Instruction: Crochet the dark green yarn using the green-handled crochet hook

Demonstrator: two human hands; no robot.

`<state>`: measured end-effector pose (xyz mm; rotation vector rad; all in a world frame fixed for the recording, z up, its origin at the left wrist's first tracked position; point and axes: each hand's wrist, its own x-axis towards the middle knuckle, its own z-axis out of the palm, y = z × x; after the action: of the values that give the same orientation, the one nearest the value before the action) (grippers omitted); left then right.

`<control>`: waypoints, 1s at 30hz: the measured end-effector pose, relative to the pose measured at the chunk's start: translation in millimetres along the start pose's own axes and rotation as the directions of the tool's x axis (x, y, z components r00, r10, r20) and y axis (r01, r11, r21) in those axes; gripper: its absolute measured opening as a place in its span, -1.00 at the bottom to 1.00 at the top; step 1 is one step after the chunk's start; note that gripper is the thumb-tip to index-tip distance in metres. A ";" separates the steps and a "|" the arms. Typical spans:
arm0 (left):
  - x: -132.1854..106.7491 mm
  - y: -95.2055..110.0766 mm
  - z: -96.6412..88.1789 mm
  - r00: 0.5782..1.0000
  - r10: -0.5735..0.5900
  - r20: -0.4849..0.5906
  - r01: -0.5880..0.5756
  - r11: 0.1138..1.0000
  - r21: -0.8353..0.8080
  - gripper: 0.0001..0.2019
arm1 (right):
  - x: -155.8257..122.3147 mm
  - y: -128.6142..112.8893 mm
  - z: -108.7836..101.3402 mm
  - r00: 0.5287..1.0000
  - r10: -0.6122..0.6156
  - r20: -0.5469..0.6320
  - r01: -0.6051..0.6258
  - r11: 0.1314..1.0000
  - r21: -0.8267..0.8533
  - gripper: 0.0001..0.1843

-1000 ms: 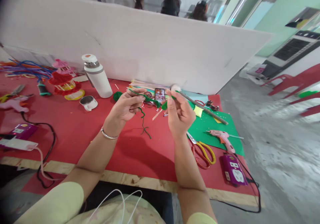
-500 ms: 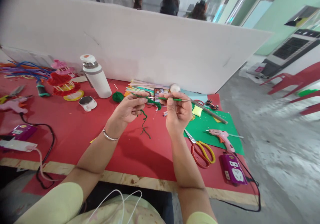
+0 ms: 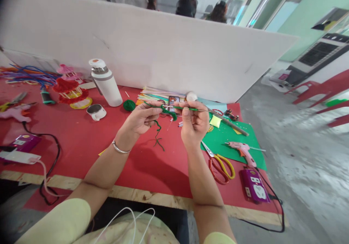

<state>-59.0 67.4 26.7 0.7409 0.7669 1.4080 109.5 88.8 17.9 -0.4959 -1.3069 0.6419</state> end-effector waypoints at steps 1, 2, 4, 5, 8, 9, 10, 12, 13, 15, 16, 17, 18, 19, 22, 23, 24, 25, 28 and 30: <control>-0.2 -0.3 0.0 1.000 -0.002 0.003 0.002 1.000 -0.001 -0.70 | -0.1 0.0 0.4 1.000 0.001 0.002 -0.001 1.000 0.000 -0.84; -0.4 -0.6 0.1 1.000 -0.003 0.006 0.003 1.000 -0.001 -0.70 | -0.3 -0.1 0.9 1.000 0.000 0.003 0.000 1.000 0.010 -0.84; -1.1 -0.7 1.1 1.000 0.003 0.011 -0.003 1.000 0.007 -0.70 | -0.7 -0.4 2.1 1.000 0.000 0.008 0.000 0.999 0.033 -0.85; -1.5 -0.6 1.8 1.000 0.008 0.014 -0.008 1.000 0.015 -0.70 | -0.9 -0.7 2.6 1.000 0.005 0.014 -0.005 0.999 0.038 -0.85; -2.1 0.0 3.7 0.999 0.027 0.024 -0.028 0.998 0.048 -0.69 | -0.4 -1.2 2.4 0.999 0.030 0.034 -0.031 0.998 0.045 -0.85; -2.0 0.1 4.0 0.999 0.039 0.023 -0.040 0.998 0.057 -0.69 | 0.2 -1.2 1.5 0.999 0.038 0.039 -0.040 0.998 0.057 -0.83; -1.9 0.1 4.0 0.998 0.057 0.019 -0.058 0.996 0.065 -0.70 | 1.1 -1.0 0.3 0.998 0.049 0.045 -0.053 0.996 0.074 -0.81; -1.5 -0.2 3.4 0.994 0.104 0.012 -0.105 0.990 0.092 -0.70 | 3.3 -0.6 -2.5 0.992 0.095 0.081 -0.102 0.992 0.078 -0.76; -1.3 -0.5 2.7 0.992 0.127 0.015 -0.128 0.986 0.109 -0.71 | 4.5 -0.3 -3.8 0.985 0.133 0.106 -0.139 0.989 0.054 -0.72; -0.9 -1.6 1.1 0.987 0.156 0.037 -0.159 0.976 0.147 -0.72 | 6.2 0.1 -5.2 0.961 0.237 0.144 -0.238 0.971 -0.010 -0.60; -0.6 -2.3 0.3 0.986 0.161 0.052 -0.167 0.972 0.163 -0.73 | 6.7 0.1 -5.4 0.942 0.296 0.155 -0.296 0.955 -0.024 -0.52; -0.4 -2.9 -0.4 0.984 0.164 0.064 -0.173 0.970 0.174 -0.74 | 6.9 0.1 -5.2 0.923 0.348 0.162 -0.349 0.937 -0.018 -0.47; -0.1 -3.4 -0.9 0.984 0.164 0.070 -0.174 0.968 0.181 -0.75 | 6.9 -0.1 -4.9 0.908 0.383 0.168 -0.389 0.921 0.005 -0.44; 0.0 -3.7 -1.3 0.985 0.159 0.071 -0.170 0.968 0.186 -0.75 | 6.8 -0.3 -4.6 0.900 0.400 0.175 -0.411 0.911 0.033 -0.42; -0.6 -2.0 -1.8 0.988 0.136 0.066 -0.146 0.971 0.190 -0.73 | 7.4 -1.1 -5.9 0.905 0.386 0.180 -0.403 0.912 0.074 -0.40; -1.3 -0.5 -1.8 0.989 0.131 0.068 -0.141 0.971 0.192 -0.72 | 8.2 -1.3 -7.2 0.907 0.381 0.177 -0.399 0.913 0.079 -0.39; -2.1 1.3 -1.8 0.989 0.125 0.075 -0.137 0.971 0.197 -0.71 | 9.2 -1.6 -8.9 0.907 0.381 0.177 -0.400 0.912 0.085 -0.39; -2.9 3.2 -1.8 0.989 0.122 0.080 -0.136 0.970 0.200 -0.70 | 10.4 -1.9 -10.7 0.907 0.379 0.181 -0.400 0.912 0.091 -0.38; -4.1 6.8 -1.8 0.988 0.133 0.073 -0.145 0.969 0.201 -0.70 | 12.9 -2.2 -15.4 0.909 0.350 0.225 -0.374 0.924 0.075 -0.49; -3.2 6.0 -1.9 0.985 0.162 0.063 -0.172 0.961 0.217 -0.70 | 12.7 -1.3 -16.8 0.880 0.372 0.294 -0.400 0.916 0.037 -0.59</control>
<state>-63.9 64.4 30.7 1.0270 0.8515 1.4660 127.8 96.8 24.5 -0.6089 -1.4475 1.1404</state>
